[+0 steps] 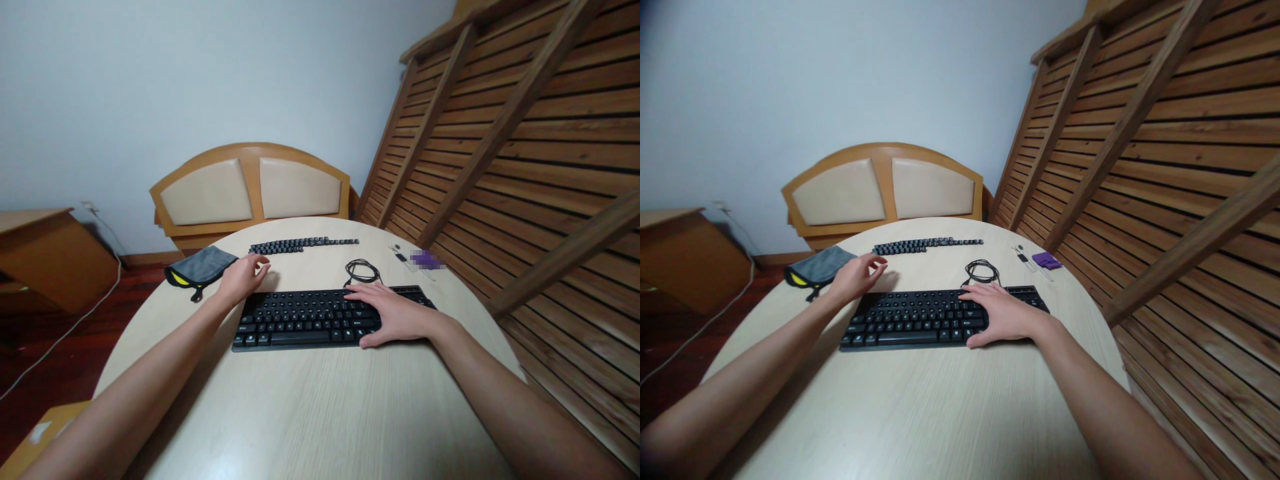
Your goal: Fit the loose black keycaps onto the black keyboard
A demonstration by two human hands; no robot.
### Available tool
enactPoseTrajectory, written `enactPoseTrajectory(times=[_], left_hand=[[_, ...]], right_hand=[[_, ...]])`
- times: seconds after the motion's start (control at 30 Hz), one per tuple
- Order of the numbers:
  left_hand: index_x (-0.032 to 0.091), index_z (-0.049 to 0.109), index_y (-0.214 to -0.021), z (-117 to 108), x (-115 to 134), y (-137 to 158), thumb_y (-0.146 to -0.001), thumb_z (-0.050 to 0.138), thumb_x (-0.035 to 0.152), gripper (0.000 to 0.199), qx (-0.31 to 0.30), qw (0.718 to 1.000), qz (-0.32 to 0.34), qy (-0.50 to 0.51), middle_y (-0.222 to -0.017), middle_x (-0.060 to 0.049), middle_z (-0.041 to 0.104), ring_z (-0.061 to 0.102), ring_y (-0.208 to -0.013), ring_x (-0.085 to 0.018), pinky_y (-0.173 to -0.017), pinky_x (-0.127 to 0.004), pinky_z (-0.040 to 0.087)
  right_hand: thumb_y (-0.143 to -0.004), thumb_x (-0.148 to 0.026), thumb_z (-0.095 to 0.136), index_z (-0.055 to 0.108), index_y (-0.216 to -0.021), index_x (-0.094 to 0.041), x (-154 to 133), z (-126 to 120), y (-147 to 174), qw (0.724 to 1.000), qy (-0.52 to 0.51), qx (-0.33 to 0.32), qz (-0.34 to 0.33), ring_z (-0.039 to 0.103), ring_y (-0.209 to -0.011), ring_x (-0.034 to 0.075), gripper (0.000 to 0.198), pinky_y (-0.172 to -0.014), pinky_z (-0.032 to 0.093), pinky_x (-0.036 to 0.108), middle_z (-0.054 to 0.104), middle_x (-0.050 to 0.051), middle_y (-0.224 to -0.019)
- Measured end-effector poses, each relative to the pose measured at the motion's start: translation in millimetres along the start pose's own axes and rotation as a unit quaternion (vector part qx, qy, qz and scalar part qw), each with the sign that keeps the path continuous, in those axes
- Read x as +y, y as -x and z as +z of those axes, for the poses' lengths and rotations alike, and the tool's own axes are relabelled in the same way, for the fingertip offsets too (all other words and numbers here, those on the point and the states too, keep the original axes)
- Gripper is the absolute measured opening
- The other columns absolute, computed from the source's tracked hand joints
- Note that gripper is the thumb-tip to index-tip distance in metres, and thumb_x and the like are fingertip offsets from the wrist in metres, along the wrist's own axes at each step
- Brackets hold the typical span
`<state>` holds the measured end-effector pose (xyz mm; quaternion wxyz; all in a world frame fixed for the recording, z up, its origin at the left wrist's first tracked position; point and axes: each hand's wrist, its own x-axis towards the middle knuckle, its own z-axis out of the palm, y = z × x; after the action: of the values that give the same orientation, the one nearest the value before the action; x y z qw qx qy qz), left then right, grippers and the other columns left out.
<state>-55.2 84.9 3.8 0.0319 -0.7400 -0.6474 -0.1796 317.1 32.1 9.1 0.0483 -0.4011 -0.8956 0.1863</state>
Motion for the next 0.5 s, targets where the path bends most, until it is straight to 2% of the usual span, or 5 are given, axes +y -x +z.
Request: enactPoseTrajectory(times=[0.13, 0.23, 0.4, 0.5], left_hand=[[0.021, 0.062, -0.12, 14, -32, -19, -0.095, 0.052, 0.038, 0.032, 0.011, 0.997, -0.062, -0.043, -0.123, -0.009, 0.066, 0.069, -0.097, -0.025, -0.076, -0.032, 0.053], [0.021, 0.059, -0.127, 24, -48, -30, -0.094, 0.053, 0.037, 0.037, 0.007, 0.994, -0.086, -0.066, -0.129, -0.012, 0.062, 0.067, -0.102, -0.029, -0.078, -0.035, 0.053], [0.025, 0.054, -0.135, 36, -56, -46, -0.093, 0.053, 0.034, 0.042, 0.0, 0.991, -0.096, -0.093, -0.132, -0.011, 0.059, 0.066, -0.105, -0.03, -0.079, -0.036, 0.054], [0.026, 0.06, -0.129, 40, -57, -50, -0.095, 0.05, 0.033, 0.037, 0.0, 0.99, -0.093, -0.107, -0.13, -0.011, 0.059, 0.067, -0.103, -0.03, -0.076, -0.035, 0.054]], right_hand=[[-0.061, -0.073, 0.076, 0.048, -0.147, -0.025, 7, 0, 2, 1.0, -0.02, 0.002, 0.006, 0.021, -0.149, 0.04, 0.102, -0.121, 0.008, 0.062, 0.031, 0.01, -0.161], [-0.06, -0.071, 0.078, 0.049, -0.146, -0.026, 10, 0, 3, 0.999, -0.032, 0.006, 0.008, 0.02, -0.148, 0.041, 0.102, -0.12, 0.008, 0.064, 0.032, 0.009, -0.161], [-0.061, -0.07, 0.078, 0.047, -0.147, -0.025, 11, -1, 3, 0.999, -0.024, -0.006, 0.019, 0.019, -0.149, 0.039, 0.101, -0.121, 0.006, 0.061, 0.03, 0.009, -0.162], [-0.062, -0.069, 0.077, 0.047, -0.147, -0.025, 11, -1, 3, 1.0, -0.027, -0.006, 0.015, 0.019, -0.15, 0.038, 0.1, -0.122, 0.005, 0.06, 0.029, 0.009, -0.162]])
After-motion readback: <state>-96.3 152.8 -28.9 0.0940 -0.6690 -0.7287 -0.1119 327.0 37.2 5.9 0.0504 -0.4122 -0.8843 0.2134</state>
